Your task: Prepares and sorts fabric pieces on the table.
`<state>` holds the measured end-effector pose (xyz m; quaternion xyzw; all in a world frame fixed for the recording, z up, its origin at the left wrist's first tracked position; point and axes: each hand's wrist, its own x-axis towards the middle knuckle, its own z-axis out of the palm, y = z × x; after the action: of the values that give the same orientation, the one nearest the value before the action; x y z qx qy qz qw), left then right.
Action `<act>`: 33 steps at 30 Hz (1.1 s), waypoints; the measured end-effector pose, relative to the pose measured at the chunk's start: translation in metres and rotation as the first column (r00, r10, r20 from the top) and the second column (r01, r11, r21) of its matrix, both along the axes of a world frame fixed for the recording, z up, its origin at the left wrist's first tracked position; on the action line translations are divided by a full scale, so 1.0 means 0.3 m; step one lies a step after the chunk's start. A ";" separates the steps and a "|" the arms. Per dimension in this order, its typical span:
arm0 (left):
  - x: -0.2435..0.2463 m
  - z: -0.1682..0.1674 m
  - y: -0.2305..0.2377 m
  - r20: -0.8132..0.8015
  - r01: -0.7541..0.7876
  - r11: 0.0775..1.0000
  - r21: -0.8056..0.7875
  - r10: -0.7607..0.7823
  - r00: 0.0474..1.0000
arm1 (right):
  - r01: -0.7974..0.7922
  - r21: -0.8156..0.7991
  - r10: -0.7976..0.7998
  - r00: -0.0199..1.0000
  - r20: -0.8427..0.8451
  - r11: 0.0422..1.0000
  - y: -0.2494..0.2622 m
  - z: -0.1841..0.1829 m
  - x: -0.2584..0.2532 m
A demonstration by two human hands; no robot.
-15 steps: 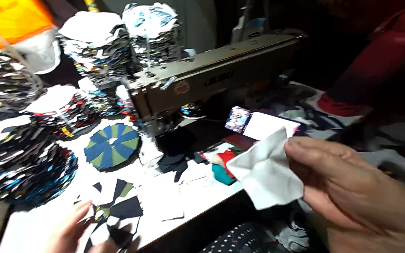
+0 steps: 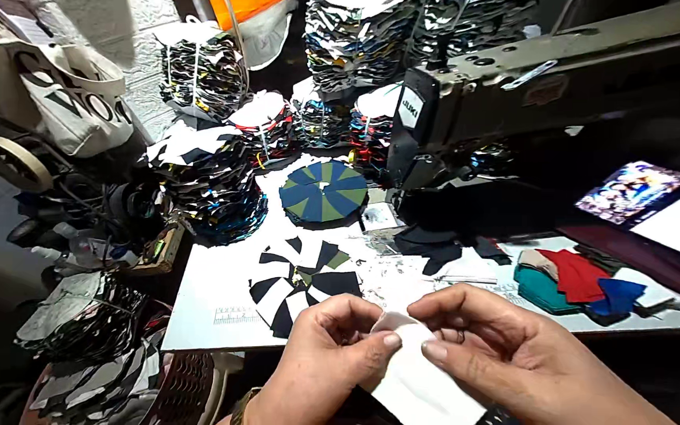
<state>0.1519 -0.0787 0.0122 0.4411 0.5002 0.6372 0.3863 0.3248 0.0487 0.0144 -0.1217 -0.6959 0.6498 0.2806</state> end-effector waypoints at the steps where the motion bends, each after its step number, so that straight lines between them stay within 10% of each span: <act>1: -0.009 -0.010 -0.016 0.038 -0.013 1.000 -0.012 0.014 0.999 | -0.020 -0.025 0.020 1.000 0.013 0.999 -0.008 -0.002 -0.001; 17: -0.081 -0.058 -0.157 0.104 -0.221 0.975 -0.023 0.222 0.969 | 0.142 0.135 -0.141 0.990 -0.017 0.981 -0.104 -0.043 -0.065; 33: -0.124 -0.121 -0.237 0.238 -0.174 0.985 0.013 0.166 0.957 | -0.092 0.297 0.069 0.994 0.087 0.951 -0.125 -0.108 -0.136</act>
<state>0.1148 -0.1499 -0.0240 0.3241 0.4760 0.7244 0.3790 0.2840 0.0113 -0.0181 -0.0737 -0.8010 0.5423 0.2427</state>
